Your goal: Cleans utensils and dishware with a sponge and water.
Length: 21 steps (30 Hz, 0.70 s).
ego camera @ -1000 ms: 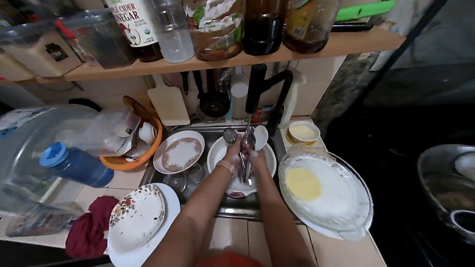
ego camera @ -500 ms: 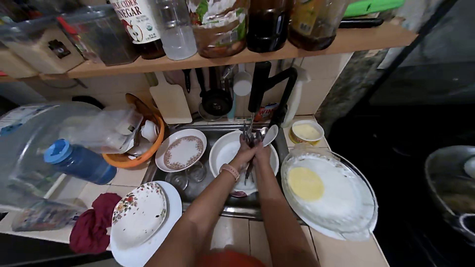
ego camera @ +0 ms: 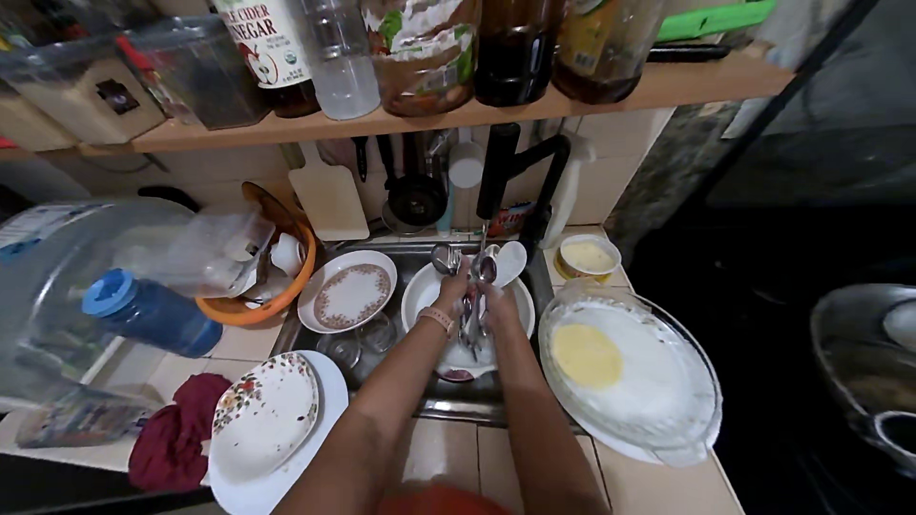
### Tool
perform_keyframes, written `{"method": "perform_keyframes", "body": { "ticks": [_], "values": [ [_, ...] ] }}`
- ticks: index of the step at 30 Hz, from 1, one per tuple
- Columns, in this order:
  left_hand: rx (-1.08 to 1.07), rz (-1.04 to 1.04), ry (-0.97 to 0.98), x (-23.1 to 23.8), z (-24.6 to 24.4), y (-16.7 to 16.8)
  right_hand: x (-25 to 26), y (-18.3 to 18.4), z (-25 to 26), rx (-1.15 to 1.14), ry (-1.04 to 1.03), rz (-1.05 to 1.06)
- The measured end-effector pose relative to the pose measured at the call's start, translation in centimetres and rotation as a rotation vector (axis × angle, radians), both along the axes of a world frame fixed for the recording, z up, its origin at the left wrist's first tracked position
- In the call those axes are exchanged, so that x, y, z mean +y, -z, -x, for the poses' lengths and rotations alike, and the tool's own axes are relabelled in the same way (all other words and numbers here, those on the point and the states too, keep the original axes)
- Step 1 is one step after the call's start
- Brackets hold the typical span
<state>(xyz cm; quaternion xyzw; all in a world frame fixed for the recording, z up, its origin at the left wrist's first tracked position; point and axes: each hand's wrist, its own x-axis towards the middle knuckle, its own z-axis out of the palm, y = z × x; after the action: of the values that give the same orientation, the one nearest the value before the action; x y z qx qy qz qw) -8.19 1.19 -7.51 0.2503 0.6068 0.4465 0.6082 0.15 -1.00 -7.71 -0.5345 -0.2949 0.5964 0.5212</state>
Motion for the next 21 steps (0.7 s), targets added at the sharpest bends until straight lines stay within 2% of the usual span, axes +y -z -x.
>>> {"method": "perform_keyframes", "body": {
  "ticks": [3, 7, 9, 13, 17, 21],
  "values": [
    [-0.024, -0.027, 0.151, 0.5, -0.2, 0.1, -0.3, 0.2, -0.6, -0.034, 0.018, 0.001],
    [-0.091, -0.185, 0.279, 0.4, -0.9, -0.3, -0.8, 0.3, -1.6, -0.197, 0.088, -0.074],
    [-0.073, -0.218, 0.320, 0.2, -1.1, -0.6, -0.9, 0.3, -1.8, -0.204, 0.100, -0.081],
    [-0.147, -0.193, 0.271, 0.7, -0.9, 0.0, -0.8, 0.6, -1.7, -0.054, 0.145, -0.118],
    [-0.259, -0.110, 0.142, 0.7, -0.9, -0.2, -0.7, -0.3, -0.8, 0.150, 0.174, -0.021],
    [-0.177, -0.065, 0.144, 0.4, -0.8, -0.4, -0.5, -0.2, -0.4, -0.007, 0.121, -0.010]
  ]
}}
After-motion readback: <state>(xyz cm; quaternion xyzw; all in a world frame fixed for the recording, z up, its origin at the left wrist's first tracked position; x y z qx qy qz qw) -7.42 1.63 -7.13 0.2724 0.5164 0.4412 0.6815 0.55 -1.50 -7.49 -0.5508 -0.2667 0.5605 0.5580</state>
